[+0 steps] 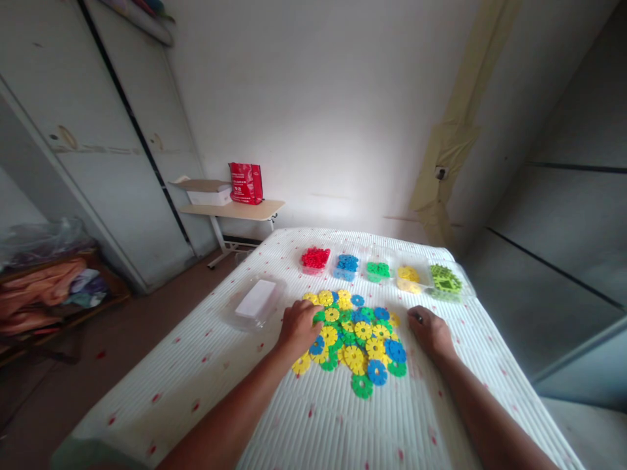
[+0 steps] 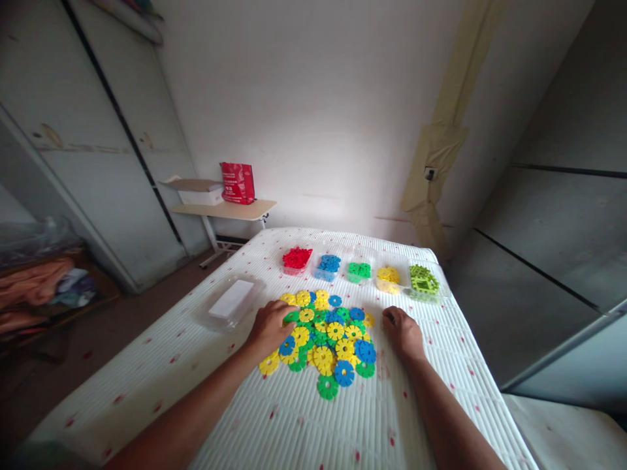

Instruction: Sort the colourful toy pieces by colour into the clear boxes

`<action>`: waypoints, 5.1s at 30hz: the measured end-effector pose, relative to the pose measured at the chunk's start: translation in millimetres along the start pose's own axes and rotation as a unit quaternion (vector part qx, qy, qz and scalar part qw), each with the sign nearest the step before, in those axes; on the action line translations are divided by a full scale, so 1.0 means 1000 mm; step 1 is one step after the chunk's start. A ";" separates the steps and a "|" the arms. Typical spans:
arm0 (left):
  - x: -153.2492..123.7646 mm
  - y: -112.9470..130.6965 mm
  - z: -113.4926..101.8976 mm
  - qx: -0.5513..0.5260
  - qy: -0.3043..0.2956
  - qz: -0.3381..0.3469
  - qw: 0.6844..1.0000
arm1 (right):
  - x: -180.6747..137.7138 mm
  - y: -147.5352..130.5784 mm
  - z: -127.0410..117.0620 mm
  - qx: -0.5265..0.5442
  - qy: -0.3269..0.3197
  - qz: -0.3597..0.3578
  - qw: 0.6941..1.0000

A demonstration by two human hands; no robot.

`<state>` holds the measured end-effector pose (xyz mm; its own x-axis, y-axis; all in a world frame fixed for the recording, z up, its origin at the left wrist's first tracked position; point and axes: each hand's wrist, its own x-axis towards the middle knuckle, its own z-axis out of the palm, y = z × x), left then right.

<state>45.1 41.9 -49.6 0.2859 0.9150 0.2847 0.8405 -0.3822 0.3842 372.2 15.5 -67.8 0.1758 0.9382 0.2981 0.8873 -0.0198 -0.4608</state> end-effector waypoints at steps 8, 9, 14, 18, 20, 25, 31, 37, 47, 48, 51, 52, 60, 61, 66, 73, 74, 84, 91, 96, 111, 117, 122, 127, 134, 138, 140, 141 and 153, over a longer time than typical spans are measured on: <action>0.007 0.004 0.003 0.005 -0.044 0.014 0.999 | 0.001 0.002 0.002 0.001 -0.003 -0.003 1.000; 0.008 0.005 0.002 0.007 -0.049 0.016 0.999 | 0.001 0.002 0.002 0.001 -0.003 -0.002 1.000; 0.012 0.007 0.002 0.038 -0.063 0.027 0.997 | 0.000 0.000 0.001 -0.006 -0.009 0.004 1.000; 0.014 0.007 0.002 0.038 -0.068 0.028 0.997 | 0.001 0.000 0.001 -0.005 -0.007 0.001 1.000; 0.015 0.007 0.001 0.036 -0.077 0.024 0.996 | 0.001 0.001 0.002 -0.002 -0.004 -0.003 1.000; 0.015 0.009 -0.006 0.036 -0.115 0.021 0.993 | 0.001 0.005 0.005 0.007 0.016 -0.010 1.000; 0.015 0.008 -0.006 0.029 -0.121 0.019 0.992 | 0.001 0.006 0.006 0.014 0.014 -0.012 1.000; 0.015 0.007 -0.003 0.013 -0.112 0.013 0.994 | 0.001 0.004 0.005 0.016 0.024 -0.011 1.000; 0.014 0.006 -0.002 -0.030 -0.077 0.029 0.996 | 0.001 0.006 0.006 0.004 0.022 -0.018 1.000; 0.014 0.006 -0.002 -0.034 -0.075 0.030 0.996 | 0.001 0.006 0.006 0.004 0.023 -0.016 1.000; 0.015 0.008 0.000 -0.037 -0.072 0.019 0.997 | 0.001 0.005 0.005 0.007 0.022 -0.012 1.000; 0.016 0.009 0.001 -0.036 -0.071 0.016 0.997 | 0.001 0.004 0.005 0.009 0.020 -0.012 1.000; 0.018 0.009 0.006 -0.018 -0.075 0.028 0.997 | 0.001 0.004 0.004 0.023 0.025 -0.019 0.999; 0.018 0.008 0.006 -0.021 -0.074 0.028 0.997 | 0.001 0.004 0.005 0.023 0.024 -0.020 0.999; 0.019 0.006 -0.008 -0.050 -0.068 0.025 0.996 | 0.001 0.004 0.005 0.017 0.020 -0.015 1.000; 0.027 0.016 -0.024 -0.076 -0.099 0.045 0.991 | 0.000 0.002 0.006 -0.009 0.017 -0.001 1.000; 0.029 0.020 -0.023 -0.073 -0.107 0.049 0.990 | 0.000 0.002 0.006 -0.012 0.017 0.000 1.000; 0.139 0.105 0.001 -0.059 -0.022 0.115 0.991 | -0.001 -0.002 0.005 -0.024 0.008 0.004 1.000; 0.160 0.119 0.017 -0.070 0.012 0.111 0.991 | 0.000 0.000 0.004 -0.003 0.002 0.003 1.000; 0.100 0.080 0.004 -0.066 -0.008 0.105 0.992 | 0.000 0.000 0.005 -0.018 0.002 0.004 1.000; -0.020 -0.028 0.009 -0.069 0.051 0.029 0.996 | 0.011 -0.019 0.004 0.004 -0.035 -0.018 0.999; -0.017 -0.031 0.015 -0.087 0.051 0.019 0.995 | 0.021 -0.039 0.011 -0.066 -0.087 0.002 0.994; -0.018 -0.032 0.015 -0.073 0.055 0.030 0.995 | 0.024 -0.040 0.014 -0.025 -0.080 0.010 0.996; -0.018 -0.033 0.017 -0.068 0.062 0.032 0.995 | 0.024 -0.030 0.008 0.242 -0.038 0.107 0.964; -0.018 -0.033 0.017 -0.067 0.071 0.042 0.994 | -0.005 -0.025 -0.030 0.423 -0.228 0.080 0.873; -0.017 -0.034 0.019 -0.067 0.075 0.047 0.994 | -0.028 -0.027 -0.037 0.387 -0.317 0.035 0.865; -0.017 -0.035 0.020 -0.068 0.078 0.050 0.993 | -0.035 -0.028 -0.036 0.355 -0.312 0.018 0.881; -0.017 -0.036 0.021 -0.068 0.080 0.052 0.993 | -0.037 -0.029 -0.035 0.331 -0.305 0.011 0.893; -0.018 -0.035 0.021 -0.079 0.091 0.060 0.991 | -0.038 -0.037 -0.035 0.155 -0.223 -0.040 0.962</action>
<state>20.2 42.1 -86.7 0.2785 0.8290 0.4851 0.7194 -0.5146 0.4665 347.7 -31.6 -32.5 -0.1496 0.9887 -0.0120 0.7082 0.0987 -0.6991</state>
